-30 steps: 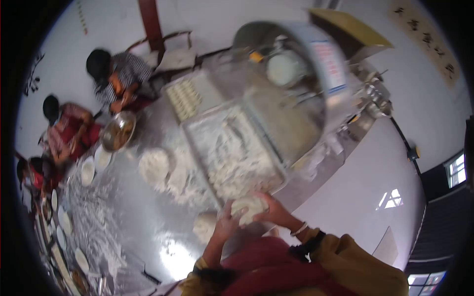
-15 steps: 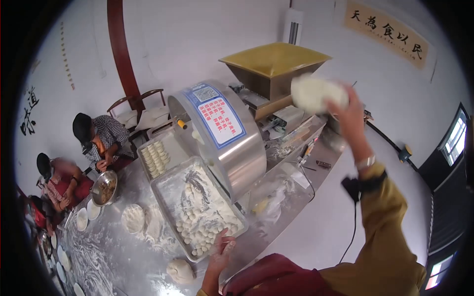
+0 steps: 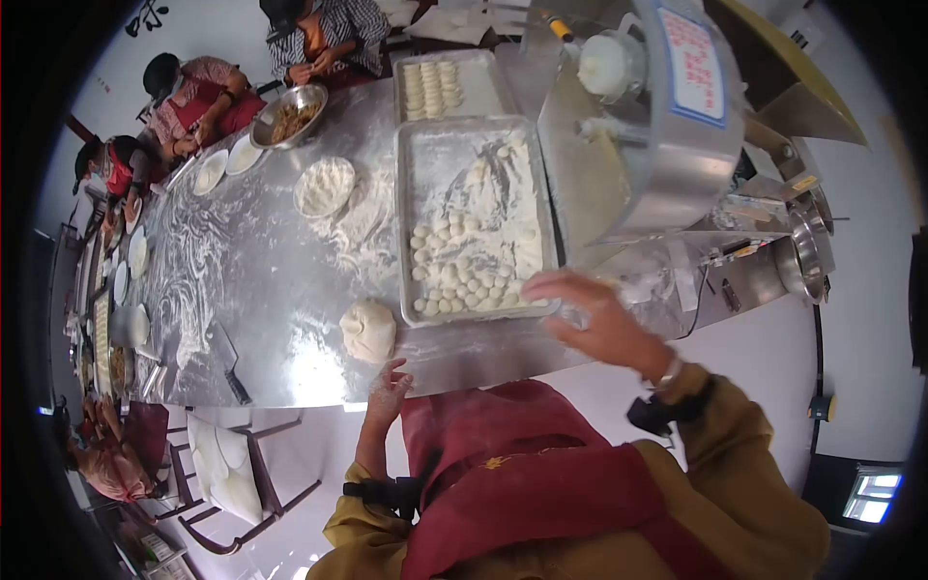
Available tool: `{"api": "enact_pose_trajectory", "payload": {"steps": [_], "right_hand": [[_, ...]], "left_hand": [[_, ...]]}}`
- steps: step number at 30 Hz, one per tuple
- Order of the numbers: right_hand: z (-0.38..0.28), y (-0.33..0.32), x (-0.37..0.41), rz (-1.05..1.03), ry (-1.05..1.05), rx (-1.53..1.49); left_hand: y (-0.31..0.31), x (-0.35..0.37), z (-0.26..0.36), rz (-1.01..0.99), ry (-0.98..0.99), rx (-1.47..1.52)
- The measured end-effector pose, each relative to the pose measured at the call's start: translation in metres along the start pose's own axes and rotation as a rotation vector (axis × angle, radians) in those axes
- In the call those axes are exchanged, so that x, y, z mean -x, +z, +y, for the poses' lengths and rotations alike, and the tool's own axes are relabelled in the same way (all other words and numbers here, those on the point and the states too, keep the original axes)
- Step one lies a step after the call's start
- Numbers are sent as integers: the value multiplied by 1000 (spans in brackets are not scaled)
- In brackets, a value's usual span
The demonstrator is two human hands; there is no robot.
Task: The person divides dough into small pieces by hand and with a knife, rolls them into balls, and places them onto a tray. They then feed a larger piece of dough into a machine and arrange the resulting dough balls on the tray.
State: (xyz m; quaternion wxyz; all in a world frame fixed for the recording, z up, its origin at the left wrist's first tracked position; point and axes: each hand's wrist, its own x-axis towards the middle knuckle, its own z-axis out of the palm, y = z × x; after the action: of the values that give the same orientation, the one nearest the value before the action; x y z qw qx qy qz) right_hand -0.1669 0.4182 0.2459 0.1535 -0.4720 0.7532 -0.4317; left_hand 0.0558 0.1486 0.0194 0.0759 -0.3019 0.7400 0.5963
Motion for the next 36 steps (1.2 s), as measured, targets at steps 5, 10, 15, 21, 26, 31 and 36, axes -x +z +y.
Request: {"api": "enact_pose_trajectory", "payload": {"steps": [5,10,15,21,26,31,36], "right_hand": [[96,117,21,-136,560,-332],[159,188,-7,-76,764,-210],[200,264,-63,219,563,342],[245,234,-103,449,580,560],[271,210,-109,465,829,651],[221,246,-150,-13,528,722],[290,165,-150,418,829,972]], "left_hand": [[-35,-8,-13,-17,-108,21],[-87,-47,-10,-50,-32,-117],[-156,-78,-21,-31,175,-256],[-204,-97,-44,-160,45,-354],[-205,-111,-73,-214,111,-415],[-199,-109,-63,-227,129,-364],[-213,-94,-73,-194,-19,-295]]}}
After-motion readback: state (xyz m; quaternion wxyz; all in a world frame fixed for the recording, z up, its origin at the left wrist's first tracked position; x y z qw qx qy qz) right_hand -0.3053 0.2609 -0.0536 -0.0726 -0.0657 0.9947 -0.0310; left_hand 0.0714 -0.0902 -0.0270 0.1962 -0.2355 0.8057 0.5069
